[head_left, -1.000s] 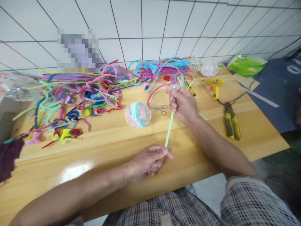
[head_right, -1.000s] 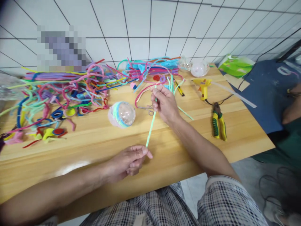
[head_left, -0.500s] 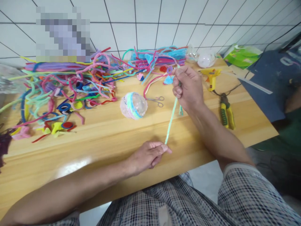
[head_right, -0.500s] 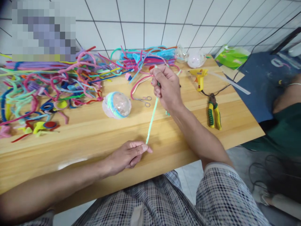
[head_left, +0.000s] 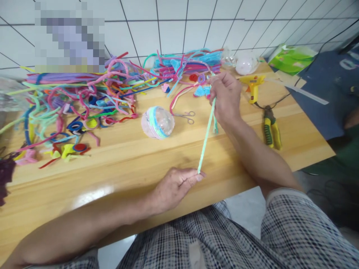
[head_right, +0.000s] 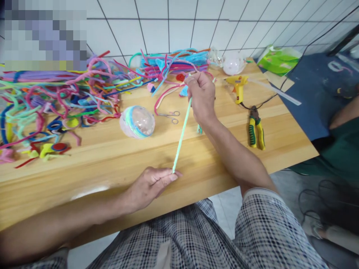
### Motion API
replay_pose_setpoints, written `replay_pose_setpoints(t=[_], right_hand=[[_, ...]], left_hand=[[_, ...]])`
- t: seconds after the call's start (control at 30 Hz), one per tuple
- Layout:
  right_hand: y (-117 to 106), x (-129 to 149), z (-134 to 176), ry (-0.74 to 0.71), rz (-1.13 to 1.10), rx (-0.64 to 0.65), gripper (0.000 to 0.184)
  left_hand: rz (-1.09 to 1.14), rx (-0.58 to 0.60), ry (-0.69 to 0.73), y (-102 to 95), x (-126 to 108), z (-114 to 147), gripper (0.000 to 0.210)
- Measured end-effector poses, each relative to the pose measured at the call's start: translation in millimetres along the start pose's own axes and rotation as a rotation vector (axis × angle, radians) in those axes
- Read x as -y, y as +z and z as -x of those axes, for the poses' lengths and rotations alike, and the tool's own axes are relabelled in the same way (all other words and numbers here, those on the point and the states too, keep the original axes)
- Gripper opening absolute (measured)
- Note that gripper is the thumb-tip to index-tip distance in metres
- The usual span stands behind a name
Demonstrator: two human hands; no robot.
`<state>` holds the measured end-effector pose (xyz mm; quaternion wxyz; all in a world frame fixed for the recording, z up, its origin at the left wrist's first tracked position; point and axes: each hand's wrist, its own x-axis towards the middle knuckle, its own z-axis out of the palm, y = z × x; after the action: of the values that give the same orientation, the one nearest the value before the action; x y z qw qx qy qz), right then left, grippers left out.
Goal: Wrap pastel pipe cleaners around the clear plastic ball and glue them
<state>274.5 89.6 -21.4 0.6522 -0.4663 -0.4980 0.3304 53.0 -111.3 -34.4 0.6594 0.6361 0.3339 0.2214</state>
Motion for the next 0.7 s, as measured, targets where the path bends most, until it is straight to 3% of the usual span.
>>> replay_pose_setpoints(t=[0.2, 0.47, 0.57, 0.7], right_hand=[[-11, 4, -9, 0.064, -0.05, -0.019, 0.034], [-16, 21, -11, 0.081, -0.032, -0.073, 0.019], [-12, 34, -6, 0.047, -0.049, -0.045, 0.021], [-5, 49, 2, 0.047, -0.112, -0.036, 0.026]], left_hand=[[0.211, -0.116, -0.212, -7.4, 6, -3, 0.051], [0.337, -0.025, -0.374, -17.3, 11, -12, 0.059], [0.312, 0.076, -0.378, -12.8, 15, -8, 0.055], [0.114, 0.093, -0.221, -6.4, 14, -1, 0.042]])
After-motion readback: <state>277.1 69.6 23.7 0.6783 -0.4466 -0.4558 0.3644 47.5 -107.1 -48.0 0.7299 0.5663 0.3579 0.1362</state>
